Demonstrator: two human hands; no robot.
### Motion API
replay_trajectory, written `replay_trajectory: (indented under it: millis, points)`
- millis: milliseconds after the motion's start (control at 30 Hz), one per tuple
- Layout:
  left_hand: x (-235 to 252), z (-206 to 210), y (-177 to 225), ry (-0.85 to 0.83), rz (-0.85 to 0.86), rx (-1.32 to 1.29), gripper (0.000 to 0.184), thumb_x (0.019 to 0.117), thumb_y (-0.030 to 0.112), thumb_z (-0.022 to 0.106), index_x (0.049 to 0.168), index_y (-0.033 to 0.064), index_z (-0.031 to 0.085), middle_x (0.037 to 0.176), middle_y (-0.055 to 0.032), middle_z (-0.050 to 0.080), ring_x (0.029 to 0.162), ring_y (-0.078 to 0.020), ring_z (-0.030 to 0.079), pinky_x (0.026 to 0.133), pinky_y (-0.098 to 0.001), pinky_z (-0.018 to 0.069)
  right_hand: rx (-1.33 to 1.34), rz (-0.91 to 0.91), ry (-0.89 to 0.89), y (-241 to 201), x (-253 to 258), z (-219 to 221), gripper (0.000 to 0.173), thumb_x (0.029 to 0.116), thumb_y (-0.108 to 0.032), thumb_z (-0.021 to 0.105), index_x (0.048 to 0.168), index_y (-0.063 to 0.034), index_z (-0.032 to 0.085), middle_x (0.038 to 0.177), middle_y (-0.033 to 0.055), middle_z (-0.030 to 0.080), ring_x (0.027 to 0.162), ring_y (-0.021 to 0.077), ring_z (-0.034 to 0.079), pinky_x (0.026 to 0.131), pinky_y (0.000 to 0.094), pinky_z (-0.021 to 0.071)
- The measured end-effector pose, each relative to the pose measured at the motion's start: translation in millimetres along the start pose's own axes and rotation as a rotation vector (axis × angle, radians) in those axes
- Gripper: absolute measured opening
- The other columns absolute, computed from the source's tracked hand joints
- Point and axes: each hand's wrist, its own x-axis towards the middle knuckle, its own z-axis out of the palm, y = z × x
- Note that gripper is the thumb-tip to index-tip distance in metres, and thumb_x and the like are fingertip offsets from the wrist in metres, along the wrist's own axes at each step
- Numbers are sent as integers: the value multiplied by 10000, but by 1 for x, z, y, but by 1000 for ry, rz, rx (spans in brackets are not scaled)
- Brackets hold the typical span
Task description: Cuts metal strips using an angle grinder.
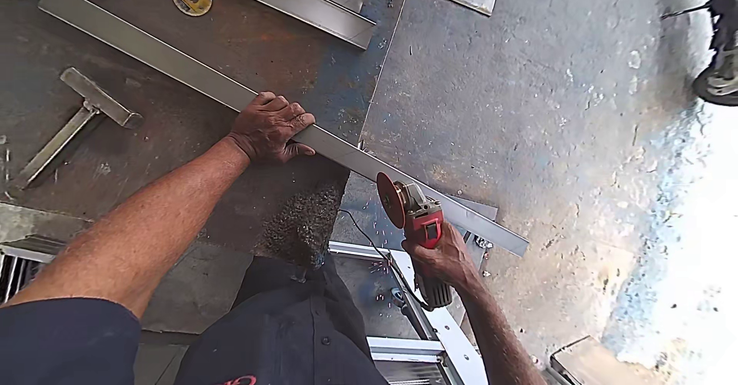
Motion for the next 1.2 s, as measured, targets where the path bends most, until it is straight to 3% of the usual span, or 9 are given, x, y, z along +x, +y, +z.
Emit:
replay_trajectory:
  millis: [1200]
  points:
    - [2,-2,0,-4,16,-23,802,973,774,278,1294,138,648,1131,-127,701,1009,-337,660,939,-504,469,-126,31,58,-15,5,4,801,668,-489,810,1284,-23,597,1028,68,719,944,130,690,863,390,565]
